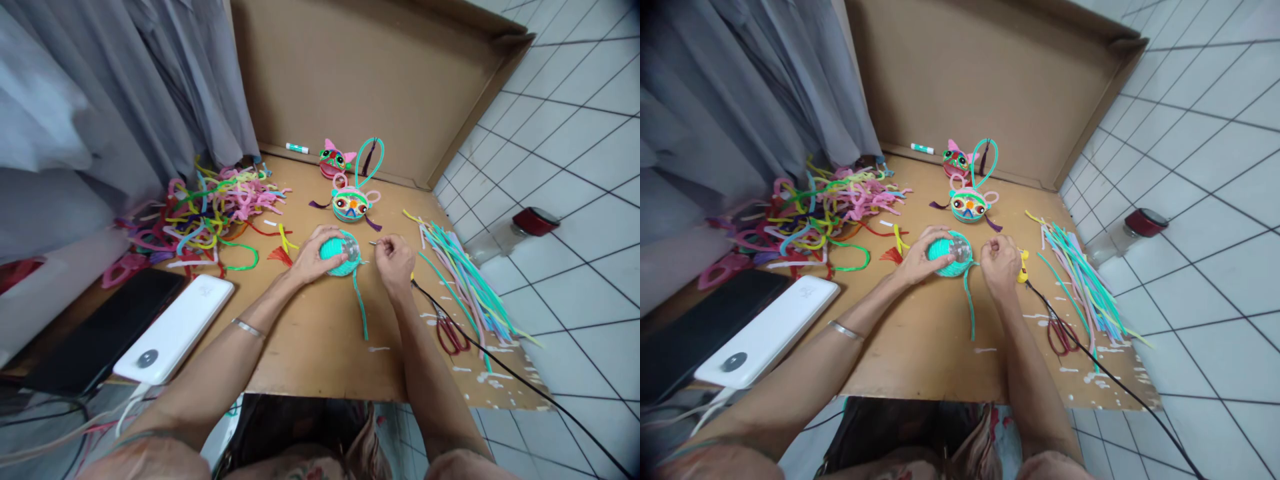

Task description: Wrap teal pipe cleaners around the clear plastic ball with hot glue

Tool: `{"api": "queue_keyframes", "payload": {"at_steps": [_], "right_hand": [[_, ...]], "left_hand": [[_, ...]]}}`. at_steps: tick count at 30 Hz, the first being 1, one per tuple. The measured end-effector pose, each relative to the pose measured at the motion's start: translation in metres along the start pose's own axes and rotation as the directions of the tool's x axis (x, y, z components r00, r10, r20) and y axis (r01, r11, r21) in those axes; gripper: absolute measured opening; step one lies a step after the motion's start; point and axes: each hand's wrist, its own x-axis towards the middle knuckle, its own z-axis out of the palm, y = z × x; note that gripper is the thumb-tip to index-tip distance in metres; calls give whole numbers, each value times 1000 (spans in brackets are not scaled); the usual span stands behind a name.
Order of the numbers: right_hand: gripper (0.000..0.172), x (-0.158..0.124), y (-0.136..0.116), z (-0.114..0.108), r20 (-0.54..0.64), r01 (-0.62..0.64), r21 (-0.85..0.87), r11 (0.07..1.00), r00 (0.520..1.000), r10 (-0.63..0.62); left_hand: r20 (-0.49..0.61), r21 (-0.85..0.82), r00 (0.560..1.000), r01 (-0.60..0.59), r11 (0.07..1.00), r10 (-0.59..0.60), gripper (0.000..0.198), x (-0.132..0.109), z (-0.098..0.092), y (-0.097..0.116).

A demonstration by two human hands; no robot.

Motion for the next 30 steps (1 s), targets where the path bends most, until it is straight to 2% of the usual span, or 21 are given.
{"api": "queue_keyframes", "payload": {"at_steps": [3, 5, 7, 9, 12, 15, 20, 24, 26, 28, 30], "right_hand": [[20, 6, 14, -4, -148, -38, -135, 990, 989, 18], [23, 9, 24, -7, -196, -71, -231, 970, 980, 25], [25, 10, 33, -8, -148, -127, -343, 931, 986, 80], [34, 10, 37, -8, -33, -179, -459, 870, 982, 184], [56, 8, 37, -6, 120, -202, -572, 795, 938, 324], [67, 6, 37, -5, 159, -205, -616, 760, 913, 376], [68, 4, 43, -3, 166, -232, -644, 729, 888, 429], [65, 4, 46, -3, 182, -242, -620, 746, 881, 437], [61, 5, 47, -3, 160, -243, -605, 759, 896, 414], [53, 6, 48, -3, 106, -211, -559, 802, 941, 321], [41, 7, 46, -2, 47, -134, -440, 888, 984, 172]], "left_hand": [[4, 21, 1000, 13, 1000, -13, 45, 0, 0, 0], [15, 38, 1000, 17, 999, -18, 46, 0, 0, -1], [25, 48, 1000, 18, 999, -19, 48, 0, 0, -2], [38, 53, 999, 22, 998, -24, 50, 0, 1, -3], [50, 58, 998, 32, 998, -35, 59, -1, 1, -3], [60, 68, 997, 49, 996, -53, 69, -1, 2, -2], [56, 102, 996, 57, 993, -63, 72, -2, 3, 1], [59, 125, 997, 38, 991, -46, 67, 0, 3, 2], [58, 128, 997, 34, 991, -42, 63, 2, 3, 3], [51, 122, 998, 34, 992, -40, 61, 2, 3, 5], [33, 118, 999, 38, 992, -42, 60, 2, 3, 6]]}}
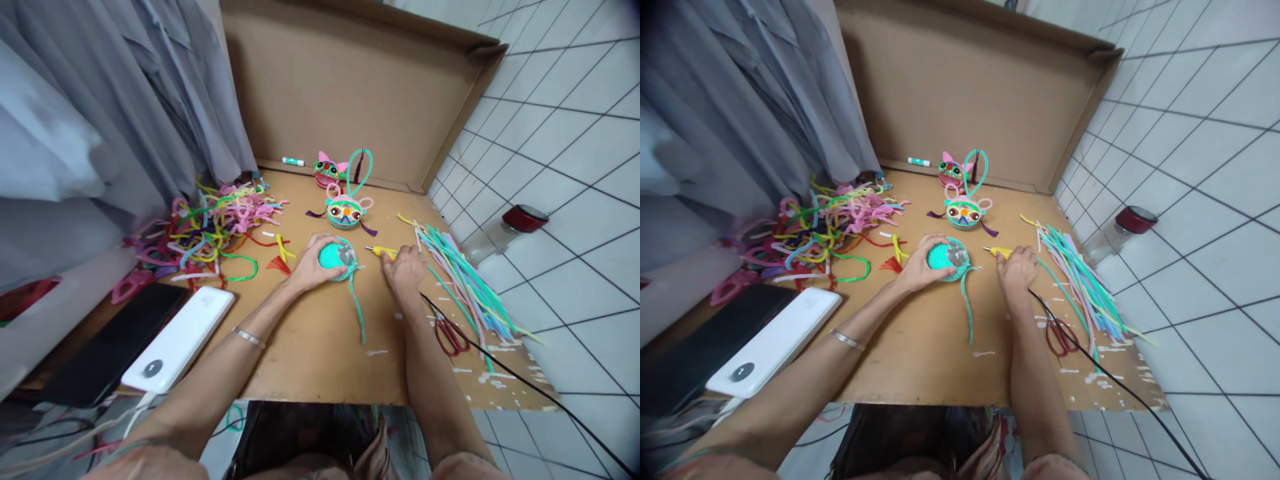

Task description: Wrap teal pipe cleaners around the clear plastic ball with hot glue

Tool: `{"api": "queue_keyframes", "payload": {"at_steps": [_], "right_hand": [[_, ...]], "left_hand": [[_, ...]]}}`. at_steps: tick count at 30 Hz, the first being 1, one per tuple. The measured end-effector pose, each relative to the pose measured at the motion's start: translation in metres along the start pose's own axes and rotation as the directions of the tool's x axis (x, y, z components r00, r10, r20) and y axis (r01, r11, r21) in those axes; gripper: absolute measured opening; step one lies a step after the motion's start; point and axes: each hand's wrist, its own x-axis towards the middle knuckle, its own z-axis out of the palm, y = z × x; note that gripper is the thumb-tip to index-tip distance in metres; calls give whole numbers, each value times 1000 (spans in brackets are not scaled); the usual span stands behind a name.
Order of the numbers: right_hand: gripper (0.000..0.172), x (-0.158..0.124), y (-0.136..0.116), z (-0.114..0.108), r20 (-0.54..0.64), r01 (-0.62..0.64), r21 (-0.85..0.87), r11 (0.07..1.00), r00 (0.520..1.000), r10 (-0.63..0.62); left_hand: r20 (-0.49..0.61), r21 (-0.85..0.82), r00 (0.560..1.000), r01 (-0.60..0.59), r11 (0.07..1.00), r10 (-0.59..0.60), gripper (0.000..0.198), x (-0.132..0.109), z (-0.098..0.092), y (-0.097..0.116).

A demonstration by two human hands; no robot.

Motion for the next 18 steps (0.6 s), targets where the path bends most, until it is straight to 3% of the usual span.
{"api": "queue_keyframes", "payload": {"at_steps": [2, 5, 8, 12, 18], "right_hand": [[30, -3, -8, -1, -103, 142, 216, 966, 987, -122], [27, -15, -30, -6, -213, 374, 532, 759, 927, -308], [22, -32, -53, -14, -242, 480, 628, 613, 869, -432], [20, -45, -66, -20, -262, 506, 614, 606, 854, -449], [22, -44, -61, -17, -244, 513, 536, 670, 854, -459]], "left_hand": [[-24, -1, 1000, 3, 1000, -3, 59, -1, 0, 0], [-57, -6, 998, -5, 1000, 5, 58, -5, 1, -1], [-73, -23, 997, -18, 1000, 17, 57, -7, 1, -2], [-43, -25, 998, -48, 999, 47, 56, -8, 2, -3], [-2, 2, 998, -66, 998, 66, 59, -9, 2, -1]]}}
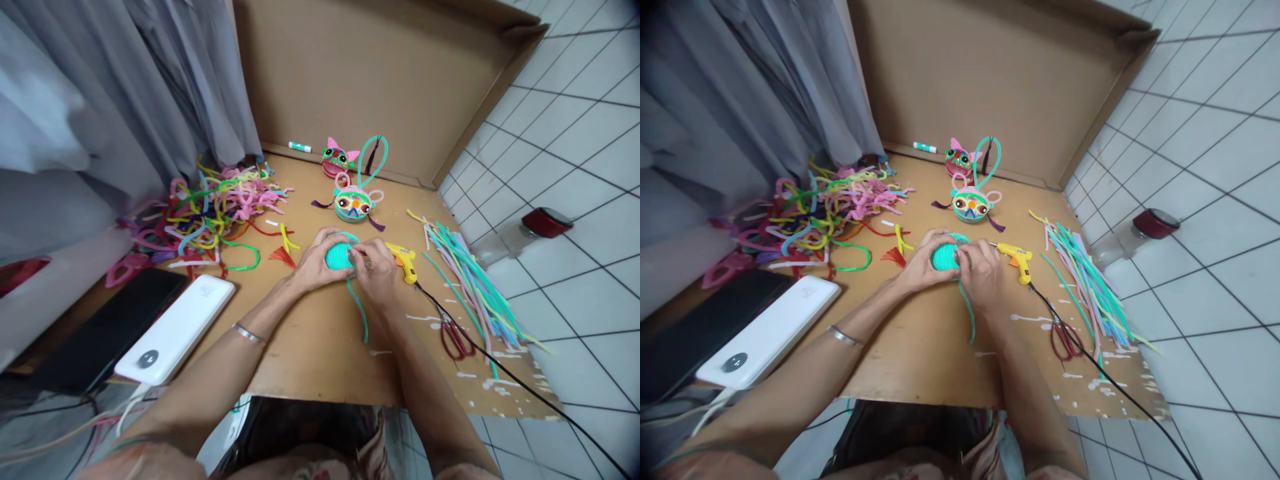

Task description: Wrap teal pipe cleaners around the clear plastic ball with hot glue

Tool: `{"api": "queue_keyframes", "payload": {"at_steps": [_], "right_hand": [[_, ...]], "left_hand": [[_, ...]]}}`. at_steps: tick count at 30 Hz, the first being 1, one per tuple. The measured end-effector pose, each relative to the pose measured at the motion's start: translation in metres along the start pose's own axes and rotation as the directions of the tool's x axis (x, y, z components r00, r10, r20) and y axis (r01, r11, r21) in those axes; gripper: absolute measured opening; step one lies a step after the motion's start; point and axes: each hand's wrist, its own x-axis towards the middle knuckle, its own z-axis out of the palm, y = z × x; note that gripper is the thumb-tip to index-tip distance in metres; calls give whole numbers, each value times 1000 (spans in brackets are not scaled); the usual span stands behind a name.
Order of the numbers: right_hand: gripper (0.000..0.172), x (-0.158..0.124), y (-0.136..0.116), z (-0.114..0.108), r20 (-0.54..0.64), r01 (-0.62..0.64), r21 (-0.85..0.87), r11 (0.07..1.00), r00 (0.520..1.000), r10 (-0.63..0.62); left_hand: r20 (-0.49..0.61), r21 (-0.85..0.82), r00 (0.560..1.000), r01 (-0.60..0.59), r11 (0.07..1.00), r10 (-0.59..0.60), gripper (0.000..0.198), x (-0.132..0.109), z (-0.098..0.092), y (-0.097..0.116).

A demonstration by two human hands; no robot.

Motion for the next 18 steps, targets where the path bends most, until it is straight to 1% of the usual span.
{"api": "queue_keyframes", "payload": {"at_steps": [3, 12, 18], "right_hand": [[20, 0, 0, 0, 1, 31, -28, 999, 1000, -31], [16, 0, -3, 2, -7, 76, -18, 997, 997, -76], [16, 0, -2, 2, 11, 57, 0, 998, 998, -57]], "left_hand": [[-1, 6, 1000, -13, 1000, 13, 59, -1, 0, 1], [-14, -9, 997, -76, 997, 76, 59, -2, 2, -4], [-9, -26, 996, -91, 996, 91, 57, -1, 0, -2]]}}
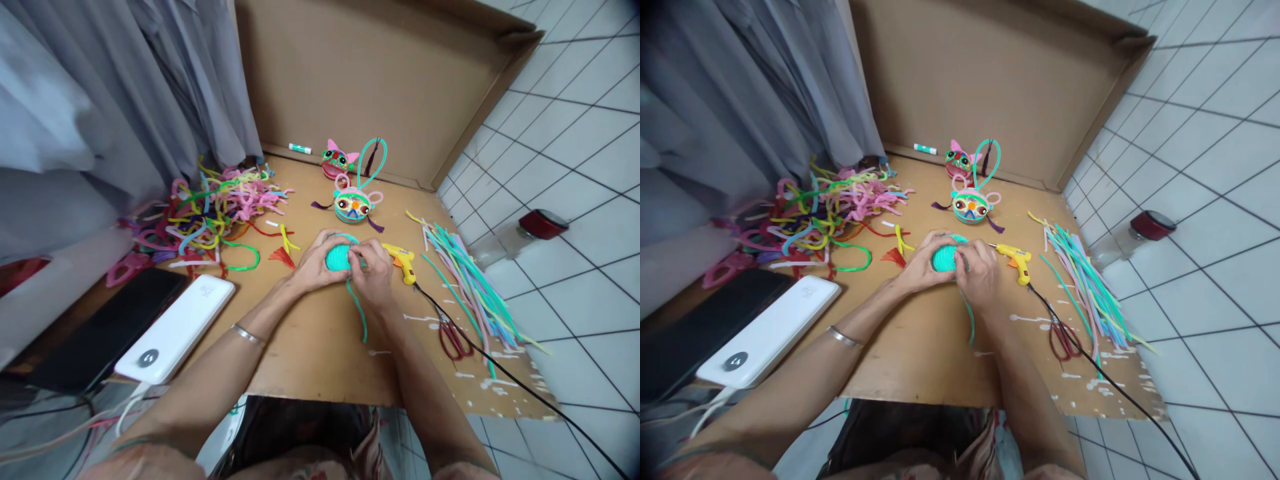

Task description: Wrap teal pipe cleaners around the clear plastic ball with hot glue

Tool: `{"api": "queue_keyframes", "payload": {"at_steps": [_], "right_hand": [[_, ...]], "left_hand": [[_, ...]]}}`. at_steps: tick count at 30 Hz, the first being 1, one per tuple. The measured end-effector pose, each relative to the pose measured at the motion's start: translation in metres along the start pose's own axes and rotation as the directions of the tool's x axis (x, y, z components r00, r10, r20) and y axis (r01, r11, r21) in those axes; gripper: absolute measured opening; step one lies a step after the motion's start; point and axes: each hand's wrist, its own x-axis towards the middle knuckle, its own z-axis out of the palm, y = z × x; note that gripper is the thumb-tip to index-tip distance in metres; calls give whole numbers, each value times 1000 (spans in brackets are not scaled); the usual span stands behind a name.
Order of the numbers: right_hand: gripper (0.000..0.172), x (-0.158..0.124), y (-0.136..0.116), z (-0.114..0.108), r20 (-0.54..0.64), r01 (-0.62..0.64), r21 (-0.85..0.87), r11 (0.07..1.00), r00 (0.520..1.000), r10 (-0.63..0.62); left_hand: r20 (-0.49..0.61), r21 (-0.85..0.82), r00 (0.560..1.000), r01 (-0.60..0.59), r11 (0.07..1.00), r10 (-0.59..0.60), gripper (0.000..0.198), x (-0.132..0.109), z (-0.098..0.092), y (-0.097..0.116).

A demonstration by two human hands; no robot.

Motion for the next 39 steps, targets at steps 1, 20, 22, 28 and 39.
{"api": "queue_keyframes", "payload": {"at_steps": [1, 20, 22, 28, 39], "right_hand": [[16, 0, 0, 0, 6, -5, 2, 1000, 1000, 5], [20, 4, -3, -2, 66, -100, 93, 991, 993, 94], [21, 4, -3, -1, 64, -108, 101, 989, 993, 102], [27, 3, -4, 0, 61, -89, 122, 989, 995, 82], [37, 4, 59, -17, -211, -485, -255, 836, 872, 441]], "left_hand": [[1, -1, 1000, 2, 1000, -2, 57, 0, 0, 1], [9, 19, 999, 49, 999, -49, 58, 1, 0, 0], [9, 17, 999, 53, 998, -53, 58, 0, 0, -1], [15, -2, 996, 84, 996, -84, 56, 1, -4, 0], [-123, -134, 917, 363, 922, -379, 57, 5, -20, -12]]}}
